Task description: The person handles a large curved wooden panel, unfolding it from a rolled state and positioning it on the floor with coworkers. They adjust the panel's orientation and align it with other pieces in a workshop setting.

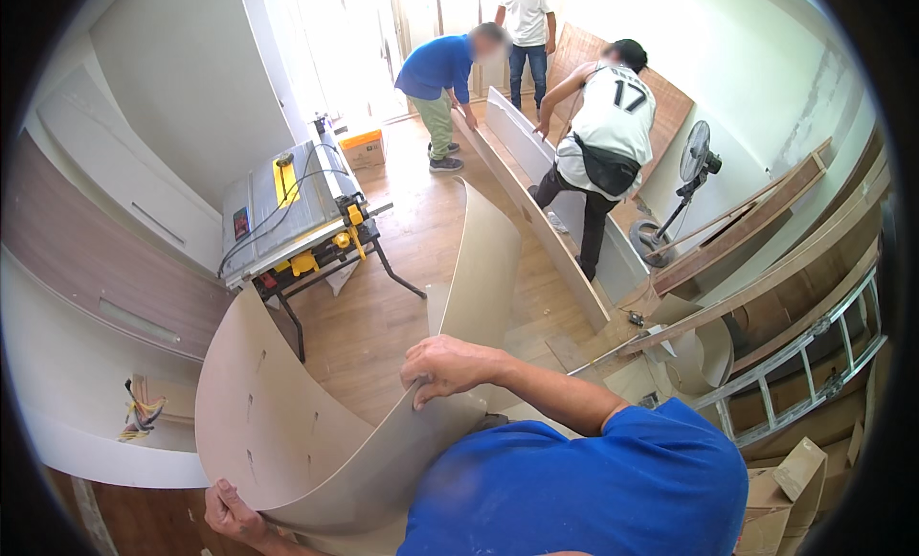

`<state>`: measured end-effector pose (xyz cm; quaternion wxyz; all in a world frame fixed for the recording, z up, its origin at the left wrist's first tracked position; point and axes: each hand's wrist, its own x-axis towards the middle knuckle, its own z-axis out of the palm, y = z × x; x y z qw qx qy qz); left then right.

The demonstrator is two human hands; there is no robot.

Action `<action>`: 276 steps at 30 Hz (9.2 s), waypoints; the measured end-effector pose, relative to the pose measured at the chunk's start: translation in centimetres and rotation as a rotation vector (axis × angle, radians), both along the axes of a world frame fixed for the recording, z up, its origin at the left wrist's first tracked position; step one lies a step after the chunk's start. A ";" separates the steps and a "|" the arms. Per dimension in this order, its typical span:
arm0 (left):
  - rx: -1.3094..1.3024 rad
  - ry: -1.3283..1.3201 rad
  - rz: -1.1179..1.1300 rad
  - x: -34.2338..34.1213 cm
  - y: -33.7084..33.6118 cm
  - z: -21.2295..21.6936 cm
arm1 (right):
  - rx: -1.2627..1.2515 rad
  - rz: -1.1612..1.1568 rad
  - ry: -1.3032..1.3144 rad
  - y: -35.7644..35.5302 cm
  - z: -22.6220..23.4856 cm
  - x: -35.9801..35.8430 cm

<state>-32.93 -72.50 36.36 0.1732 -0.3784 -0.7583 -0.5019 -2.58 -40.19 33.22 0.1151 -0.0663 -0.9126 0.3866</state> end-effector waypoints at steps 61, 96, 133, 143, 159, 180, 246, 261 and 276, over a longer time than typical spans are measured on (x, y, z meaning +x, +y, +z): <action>-0.009 0.254 0.114 0.0 1.3 1.5 | -0.037 -0.051 0.003 -0.1 -0.1 -0.3; 0.021 0.057 0.090 -1.5 -3.5 0.2 | -0.026 0.094 0.060 -0.3 0.2 -4.4; -0.023 0.156 0.262 -1.5 -9.0 0.0 | -0.080 0.287 -0.028 -3.4 0.5 -9.2; -0.004 0.097 0.249 -1.9 -9.2 -0.2 | -0.094 0.249 0.005 -3.6 0.8 -8.7; -0.004 0.104 0.261 -2.2 -9.1 -0.4 | -0.031 0.250 -0.023 -4.1 1.0 -7.8; -0.034 0.083 0.254 -3.1 -8.4 -0.7 | -0.072 0.211 0.049 -4.0 0.2 -8.7; 0.239 0.025 -0.103 0.2 -5.9 5.1 | 0.345 -0.164 -0.205 9.5 3.9 9.2; 0.194 -0.029 -0.650 1.5 -2.6 10.8 | 0.400 -0.140 -0.054 10.3 9.3 15.5; 0.237 -0.112 -0.955 8.7 7.3 17.6 | 0.465 -0.102 0.245 15.1 13.6 27.0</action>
